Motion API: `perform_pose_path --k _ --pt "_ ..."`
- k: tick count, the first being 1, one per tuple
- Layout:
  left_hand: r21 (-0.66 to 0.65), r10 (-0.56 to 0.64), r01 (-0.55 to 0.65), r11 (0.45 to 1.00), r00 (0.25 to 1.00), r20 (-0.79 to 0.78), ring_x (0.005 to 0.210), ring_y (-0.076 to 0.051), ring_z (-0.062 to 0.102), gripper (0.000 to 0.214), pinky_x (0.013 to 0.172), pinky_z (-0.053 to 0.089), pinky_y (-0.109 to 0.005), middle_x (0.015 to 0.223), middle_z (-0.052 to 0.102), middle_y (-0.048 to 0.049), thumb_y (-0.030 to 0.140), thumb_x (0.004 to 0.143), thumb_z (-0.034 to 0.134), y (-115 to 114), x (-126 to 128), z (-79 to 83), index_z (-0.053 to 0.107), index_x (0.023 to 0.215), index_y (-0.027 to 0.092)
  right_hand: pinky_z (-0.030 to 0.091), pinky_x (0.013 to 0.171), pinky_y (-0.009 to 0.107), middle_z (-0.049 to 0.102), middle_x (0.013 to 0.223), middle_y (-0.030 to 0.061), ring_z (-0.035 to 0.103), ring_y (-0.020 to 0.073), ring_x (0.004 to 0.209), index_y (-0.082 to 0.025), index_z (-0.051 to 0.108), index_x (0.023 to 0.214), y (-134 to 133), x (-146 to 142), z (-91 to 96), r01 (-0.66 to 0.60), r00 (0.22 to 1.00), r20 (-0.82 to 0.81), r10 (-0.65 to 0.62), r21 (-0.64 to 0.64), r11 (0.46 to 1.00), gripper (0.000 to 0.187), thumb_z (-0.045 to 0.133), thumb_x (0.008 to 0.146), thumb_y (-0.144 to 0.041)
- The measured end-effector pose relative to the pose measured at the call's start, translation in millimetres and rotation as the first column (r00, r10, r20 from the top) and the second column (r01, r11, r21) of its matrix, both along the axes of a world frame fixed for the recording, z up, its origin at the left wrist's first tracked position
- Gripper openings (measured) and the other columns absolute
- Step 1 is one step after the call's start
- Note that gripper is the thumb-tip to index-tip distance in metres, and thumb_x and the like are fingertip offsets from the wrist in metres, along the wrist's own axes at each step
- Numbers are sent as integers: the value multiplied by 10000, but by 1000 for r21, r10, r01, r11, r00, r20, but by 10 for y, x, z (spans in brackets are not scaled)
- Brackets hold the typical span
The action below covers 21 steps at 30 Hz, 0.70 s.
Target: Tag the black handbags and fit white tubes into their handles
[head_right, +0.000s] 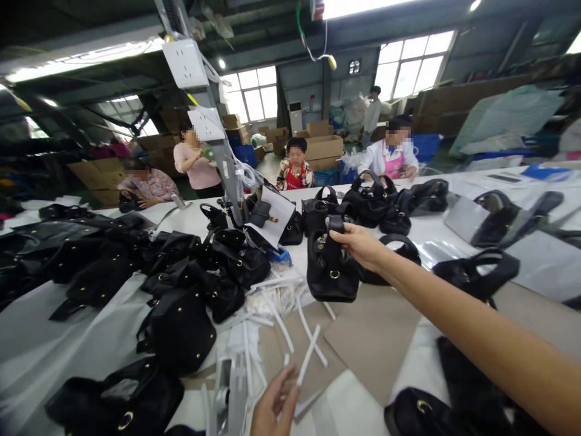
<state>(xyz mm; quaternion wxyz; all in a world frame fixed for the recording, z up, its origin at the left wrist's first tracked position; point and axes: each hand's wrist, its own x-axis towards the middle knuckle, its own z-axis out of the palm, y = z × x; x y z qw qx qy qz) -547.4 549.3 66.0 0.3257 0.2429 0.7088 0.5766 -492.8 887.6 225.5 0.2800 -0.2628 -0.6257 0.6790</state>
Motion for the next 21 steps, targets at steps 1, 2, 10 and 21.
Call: perform_pose_path --k 1,2,10,21 --pt "37 -5 5 999 1000 -9 961 -225 620 509 787 545 -302 1161 625 -143 518 790 565 52 1 110 603 1157 167 483 799 282 694 945 41 627 172 869 -186 661 913 -235 121 62 -26 1000 -4 26 -34 999 338 760 654 -378" --pt "66 -20 22 998 999 -42 1046 -224 586 501 837 525 -296 1230 583 -138 473 809 564 97 3 230 563 1210 175 481 816 287 693 959 43 627 177 886 -188 658 920 -475 235 93 -42 999 -6 42 -68 997 345 766 649 -374" --pt "28 -238 261 965 916 -321 1216 -204 473 385 1095 318 -383 1257 584 -59 390 926 358 27 125 611 599 1176 226 476 833 301 694 966 50 639 189 890 -196 639 956 -2354 823 -405 63 984 -123 -129 -433 899 315 736 703 -355" --pt "-177 -767 774 607 513 -385 989 -180 628 335 914 476 -308 1027 706 -27 325 910 380 -380 149 110 693 978 229 471 961 390 658 1108 44 582 241 1078 -224 606 1057 -3765 1106 -803 334 922 33 -386 -572 749 348 681 747 -364"
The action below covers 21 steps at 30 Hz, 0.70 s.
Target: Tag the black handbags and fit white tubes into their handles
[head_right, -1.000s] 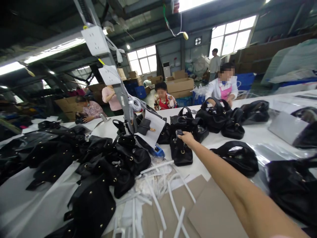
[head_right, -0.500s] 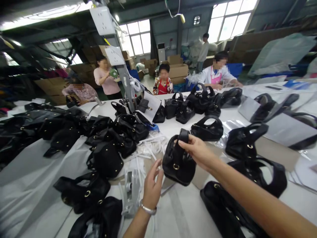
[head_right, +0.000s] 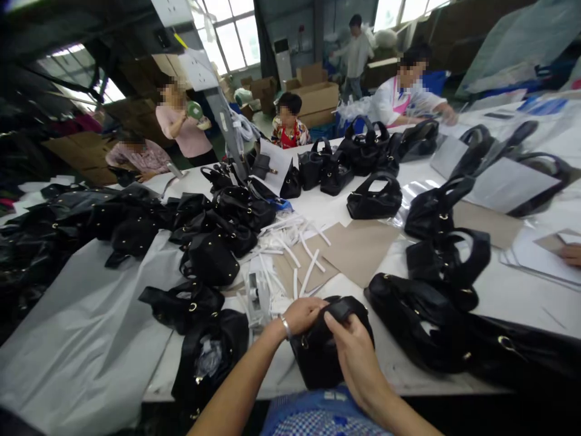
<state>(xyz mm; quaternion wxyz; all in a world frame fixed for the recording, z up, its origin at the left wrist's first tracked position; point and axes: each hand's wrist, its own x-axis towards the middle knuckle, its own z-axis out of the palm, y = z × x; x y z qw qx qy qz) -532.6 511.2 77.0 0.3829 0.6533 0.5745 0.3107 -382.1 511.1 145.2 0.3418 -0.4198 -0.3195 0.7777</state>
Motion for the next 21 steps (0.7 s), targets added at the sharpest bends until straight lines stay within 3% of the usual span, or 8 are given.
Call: perform_pose_path --k 2,4,7,9,11,13,16,21 --pt "63 75 -83 995 989 125 1028 -173 615 307 954 454 -307 1052 699 -31 333 902 418 -10 60 -59 696 983 228 509 918 372 632 1169 26 574 235 1101 -261 583 1095 -105 42 -1 59 995 75 -63 49 997 336 624 787 -390" --pt "77 269 -295 952 931 246 1043 -173 607 291 970 447 -316 1070 689 -53 326 895 445 -69 59 -169 687 1006 208 520 908 359 608 1212 25 568 229 1118 -270 553 1140 -181 60 -4 129 978 144 -150 144 981 355 587 810 -399" --pt "-67 595 -611 789 731 335 975 -187 638 279 882 503 -336 1079 674 -102 260 868 483 -283 -139 -442 639 1078 163 461 991 364 595 1232 40 547 216 1149 -245 532 1169 -263 71 -68 236 925 232 -301 270 933 385 586 815 -385" --pt "-199 727 -708 678 605 325 889 -184 664 282 781 537 -319 1052 674 -133 192 850 477 -474 -361 -650 605 1092 125 410 1039 373 608 1210 42 541 210 1156 -233 550 1137 -309 84 -167 283 882 294 -367 293 913 373 615 798 -374" --pt "-274 784 -736 619 558 273 819 -172 674 251 721 543 -299 985 682 -141 159 846 458 -649 -551 -822 596 1048 101 378 1062 376 624 1180 40 540 206 1155 -229 573 1094 -355 96 -289 292 861 340 -378 277 916 356 650 773 -363" --pt "-278 756 -704 653 630 180 763 -162 671 201 705 538 -294 894 689 -115 179 847 477 -776 -626 -934 601 989 108 361 1075 370 626 1174 39 531 204 1164 -228 585 1082 -393 92 -398 251 878 347 -330 252 935 364 676 752 -353" --pt "-222 614 -604 766 789 -29 741 -167 650 226 743 521 -324 867 680 -71 251 811 584 -855 -502 -1020 587 1012 148 375 1068 374 612 1198 43 512 215 1188 -229 579 1110 -417 60 -484 196 906 323 -272 250 948 411 688 737 -364" --pt "-173 549 -614 770 775 -313 1092 -263 539 608 897 455 -384 1184 561 -145 273 753 674 -743 -187 -1208 402 1289 178 401 1050 376 608 1206 54 514 238 1189 -235 581 1111 -442 59 -491 133 892 395 -222 240 962 447 707 704 -373"
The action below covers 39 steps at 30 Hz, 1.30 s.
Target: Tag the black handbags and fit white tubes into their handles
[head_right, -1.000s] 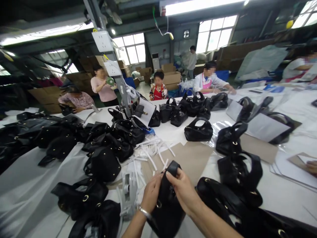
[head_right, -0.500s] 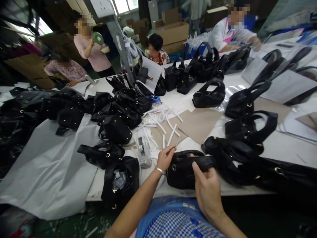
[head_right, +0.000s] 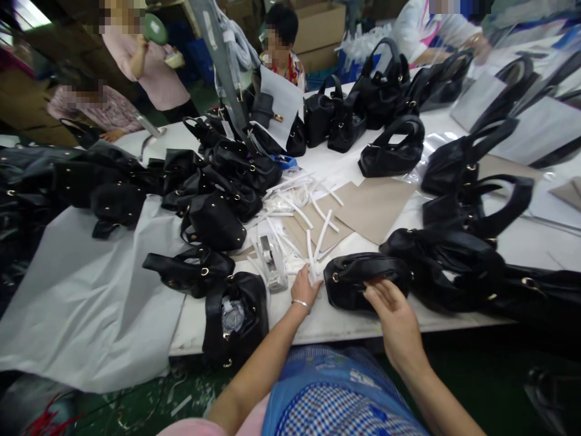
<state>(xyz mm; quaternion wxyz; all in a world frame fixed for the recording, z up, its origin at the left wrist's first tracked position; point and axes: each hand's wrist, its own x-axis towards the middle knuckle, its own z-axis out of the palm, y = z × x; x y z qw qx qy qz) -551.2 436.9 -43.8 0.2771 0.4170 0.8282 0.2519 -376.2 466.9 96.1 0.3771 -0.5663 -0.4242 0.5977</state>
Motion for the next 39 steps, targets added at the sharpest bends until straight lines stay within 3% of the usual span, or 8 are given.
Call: perform_pose_path --k 3,5,10,14,22,27,31,39 --pt "8 -16 16 1000 999 39 1030 -237 562 624 890 458 -369 1150 568 -134 197 774 636 66 9 -67 355 1331 176 406 1041 374 593 1230 60 521 249 1181 -246 577 1127 -108 64 -44 -26 997 68 26 -9 1000 475 702 695 -400" --pt "97 -29 19 995 994 107 921 -188 591 617 855 479 -333 1131 572 -108 180 773 629 16 -47 -5 361 1328 190 451 998 372 567 1269 67 546 259 1150 -259 555 1171 -216 130 -105 -55 993 105 60 -51 997 525 692 694 -432" --pt "359 17 -67 931 990 138 895 -161 590 270 731 522 -270 1034 610 -78 220 884 455 -451 -364 440 533 1142 205 522 897 382 614 1203 127 607 293 1055 -218 571 1165 -399 310 -282 -187 963 139 232 -280 942 617 686 646 -532" --pt "412 180 -135 901 981 -74 1038 -196 555 262 938 460 -355 1074 617 -90 171 891 402 -758 -756 690 565 1096 187 501 922 370 660 1134 110 632 284 1014 -219 624 1090 -380 360 -373 -258 931 173 321 -308 916 595 696 606 -557" --pt "300 160 -97 949 968 -192 1085 -212 546 320 977 445 -386 1127 626 -90 121 820 452 -797 -1155 539 599 1097 182 496 917 366 707 1020 89 653 282 969 -236 684 986 -320 206 -320 -431 846 220 485 -254 866 533 664 591 -594" --pt "236 167 -117 965 964 -205 1025 -208 584 304 939 469 -379 1075 658 -79 97 799 471 -656 -1357 449 635 1041 180 515 883 374 715 988 87 659 295 950 -243 692 960 -296 193 -321 -451 828 244 505 -245 858 532 640 583 -614" --pt "319 184 -165 933 983 -30 932 -180 625 263 873 505 -339 995 681 -75 102 817 470 -490 -1327 501 650 996 170 513 885 348 699 1042 82 646 288 983 -252 677 960 -288 277 -427 -416 841 247 481 -273 868 532 636 578 -621" --pt "440 99 -138 887 989 111 986 -179 609 237 813 521 -292 1050 653 -80 202 882 447 -553 -767 834 632 1030 188 513 858 370 719 941 87 666 293 919 -234 627 936 -275 603 -651 -230 868 384 316 -254 939 493 555 664 -638"
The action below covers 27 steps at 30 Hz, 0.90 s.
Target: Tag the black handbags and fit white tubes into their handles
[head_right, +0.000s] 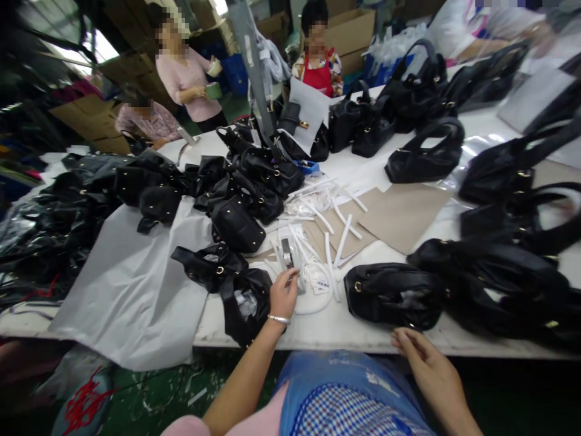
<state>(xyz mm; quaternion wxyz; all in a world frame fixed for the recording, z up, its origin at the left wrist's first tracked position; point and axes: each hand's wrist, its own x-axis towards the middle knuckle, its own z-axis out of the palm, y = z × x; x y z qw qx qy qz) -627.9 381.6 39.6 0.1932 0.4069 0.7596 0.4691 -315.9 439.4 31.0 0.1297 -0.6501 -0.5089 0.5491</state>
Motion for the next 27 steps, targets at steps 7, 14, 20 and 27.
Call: perform_pose_path --k 7,14,20,27 --pt "-64 -303 323 944 928 218 907 -174 634 258 751 534 -296 1080 649 -93 229 872 476 142 470 -151 592 1098 188 471 638 313 688 743 47 659 235 706 -228 565 928 134 132 183 -18 928 357 -105 324 946 415 422 797 -595" --pt "-524 -407 273 807 900 -158 991 -191 585 279 909 452 -313 1036 636 -112 81 835 444 356 324 -531 579 1075 129 479 662 274 689 812 19 659 191 719 -242 584 1001 52 172 118 -116 956 294 -7 398 910 385 481 791 -548" --pt "-713 -494 198 673 837 -234 958 -202 593 267 849 452 -291 1066 596 -123 67 838 436 454 75 -545 584 1049 138 505 660 271 701 798 22 658 187 679 -241 623 1010 -285 126 131 -176 966 241 94 344 922 380 487 800 -526" --pt "-800 -615 189 570 744 -262 993 -205 586 332 865 458 -290 1165 520 -176 -15 838 343 674 205 -687 584 1046 79 539 732 294 676 1064 56 660 173 710 -231 627 1055 -546 2 -89 -263 965 86 249 290 920 342 467 850 -454"
